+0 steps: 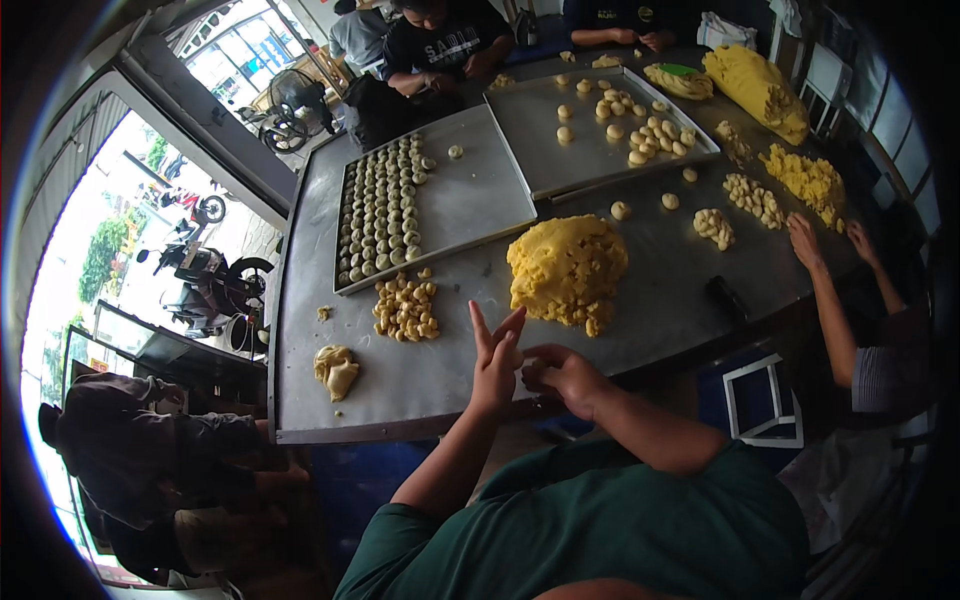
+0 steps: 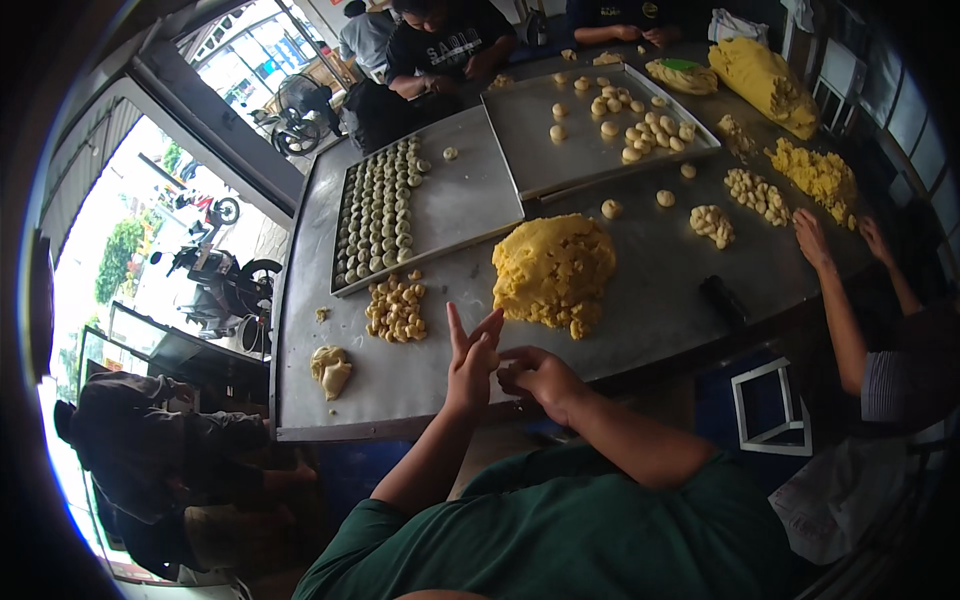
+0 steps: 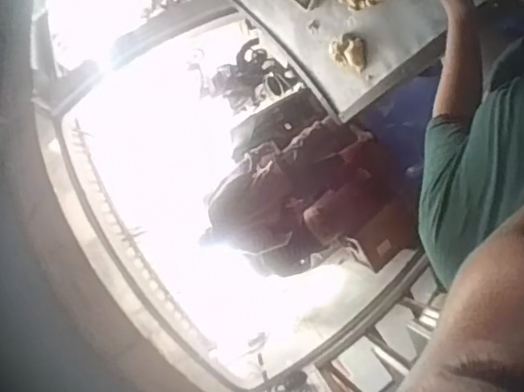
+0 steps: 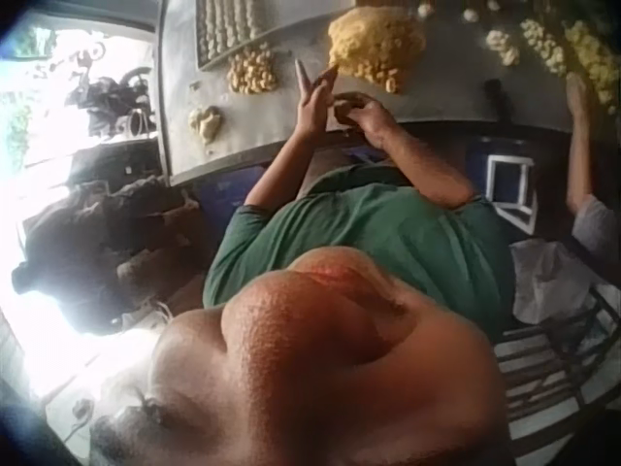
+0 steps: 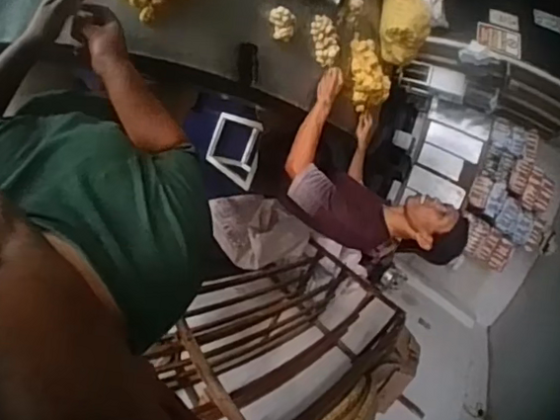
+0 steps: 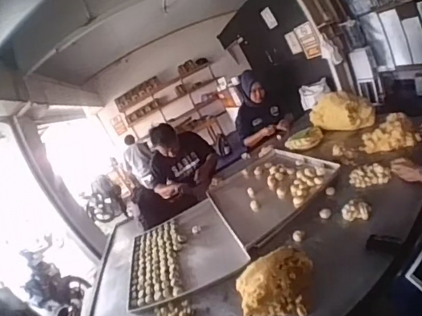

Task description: The person shapes pieces of yellow dough by hand on a metal table, placing the formed rounds onto trays alongside other people doing the same.

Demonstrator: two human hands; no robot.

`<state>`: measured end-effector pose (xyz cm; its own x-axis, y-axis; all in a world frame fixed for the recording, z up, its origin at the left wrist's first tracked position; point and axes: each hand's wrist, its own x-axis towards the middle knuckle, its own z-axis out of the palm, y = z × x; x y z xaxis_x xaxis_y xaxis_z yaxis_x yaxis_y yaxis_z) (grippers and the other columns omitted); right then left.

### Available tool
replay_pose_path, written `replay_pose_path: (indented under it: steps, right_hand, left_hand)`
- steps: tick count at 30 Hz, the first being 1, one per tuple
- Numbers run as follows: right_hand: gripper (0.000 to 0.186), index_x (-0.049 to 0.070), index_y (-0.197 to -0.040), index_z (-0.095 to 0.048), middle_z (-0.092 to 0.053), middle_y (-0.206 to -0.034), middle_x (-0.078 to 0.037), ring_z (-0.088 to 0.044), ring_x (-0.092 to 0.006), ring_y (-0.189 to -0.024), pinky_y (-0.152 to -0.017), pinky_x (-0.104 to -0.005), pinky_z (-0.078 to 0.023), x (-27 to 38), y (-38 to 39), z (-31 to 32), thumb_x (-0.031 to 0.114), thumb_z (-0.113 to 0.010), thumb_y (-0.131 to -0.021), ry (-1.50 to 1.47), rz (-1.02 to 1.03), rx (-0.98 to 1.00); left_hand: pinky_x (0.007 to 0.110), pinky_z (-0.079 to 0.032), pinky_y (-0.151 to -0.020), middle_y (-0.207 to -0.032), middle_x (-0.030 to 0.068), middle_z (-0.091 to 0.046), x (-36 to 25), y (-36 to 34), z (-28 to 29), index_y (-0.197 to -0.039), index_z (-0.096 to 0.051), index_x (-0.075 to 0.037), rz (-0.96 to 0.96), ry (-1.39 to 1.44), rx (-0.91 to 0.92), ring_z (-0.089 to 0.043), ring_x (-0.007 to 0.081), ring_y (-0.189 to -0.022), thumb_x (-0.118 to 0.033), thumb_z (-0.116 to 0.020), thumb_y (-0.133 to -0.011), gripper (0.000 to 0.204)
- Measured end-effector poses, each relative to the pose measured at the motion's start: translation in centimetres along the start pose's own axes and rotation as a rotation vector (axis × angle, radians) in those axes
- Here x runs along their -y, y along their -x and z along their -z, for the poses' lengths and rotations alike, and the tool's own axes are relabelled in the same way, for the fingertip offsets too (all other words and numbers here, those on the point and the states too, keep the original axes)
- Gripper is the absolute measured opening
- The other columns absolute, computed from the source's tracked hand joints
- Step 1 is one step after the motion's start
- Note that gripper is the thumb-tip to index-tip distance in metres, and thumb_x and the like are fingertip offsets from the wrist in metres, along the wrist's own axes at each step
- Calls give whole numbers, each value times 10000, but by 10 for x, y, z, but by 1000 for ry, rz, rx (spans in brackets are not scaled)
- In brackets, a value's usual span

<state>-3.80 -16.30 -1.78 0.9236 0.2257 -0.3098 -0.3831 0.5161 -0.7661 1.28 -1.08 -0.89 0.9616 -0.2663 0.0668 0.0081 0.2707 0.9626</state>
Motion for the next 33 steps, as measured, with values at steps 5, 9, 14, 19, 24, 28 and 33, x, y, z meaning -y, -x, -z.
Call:
replay_pose_path:
  steps: [5,9,14,19,24,28,33]
  right_hand:
    - [321,36,-1255,-658,-675,-976,-26,-662,-117,-902,-856,-281,-553,10,-5,78,65,-741,-946,298,387,-213]
    - [230,85,-1110,-760,-721,-829,-73,-659,-151,-711,-678,-318,-540,29,-16,132,143,-803,-892,934,643,-563]
    - [217,91,-1109,-758,-744,-877,-101,-701,-214,-741,-699,-346,-554,40,-12,139,181,-776,-913,970,657,-626]
    - [224,116,-1122,-747,-754,-923,-100,-730,-281,-828,-754,-398,-568,43,-7,137,254,-730,-946,1088,647,-568]
    - [220,119,-1109,-748,-753,-920,-108,-728,-300,-855,-780,-426,-566,41,-5,134,248,-720,-933,1073,625,-556]
    - [200,124,-1086,-753,-747,-917,-123,-720,-325,-862,-791,-439,-565,45,0,137,221,-718,-914,1129,589,-575]
    - [176,105,-1055,-754,-748,-919,-122,-718,-332,-844,-776,-434,-567,46,-5,129,186,-732,-901,1129,665,-514]
  left_hand:
    - [481,-268,-1211,-1565,146,-487,2,13,43,-1662,-8,-133,-76,-838,79,-420,320,-1482,-197,-421,-1095,704]
    - [690,-7,-1211,-1556,53,-518,27,34,104,-1627,-306,-176,-16,-1500,-55,-343,310,-1529,-363,-457,-1083,595]
    - [621,-119,-1224,-1436,15,-609,-7,0,73,-1424,-582,-224,68,-1432,6,-459,275,-1430,-313,-545,-1039,397]
    - [487,-427,-1027,-1175,61,-679,4,-15,74,-1178,-690,-193,-404,-1530,-251,-625,274,-1148,-252,-648,-975,216]
    - [476,-545,-855,-1147,126,-675,-26,14,108,-1176,-676,-190,-31,-1400,141,-678,341,-1038,-354,-763,-857,369]
    - [482,-566,-865,-1167,161,-688,-50,10,86,-1184,-666,-190,300,-1702,401,-687,373,-1043,-423,-800,-799,470]
    - [515,-445,-1092,-1309,144,-644,-29,-3,48,-1276,-620,-95,-1035,-1179,-537,-561,337,-1309,-220,-615,-961,339]
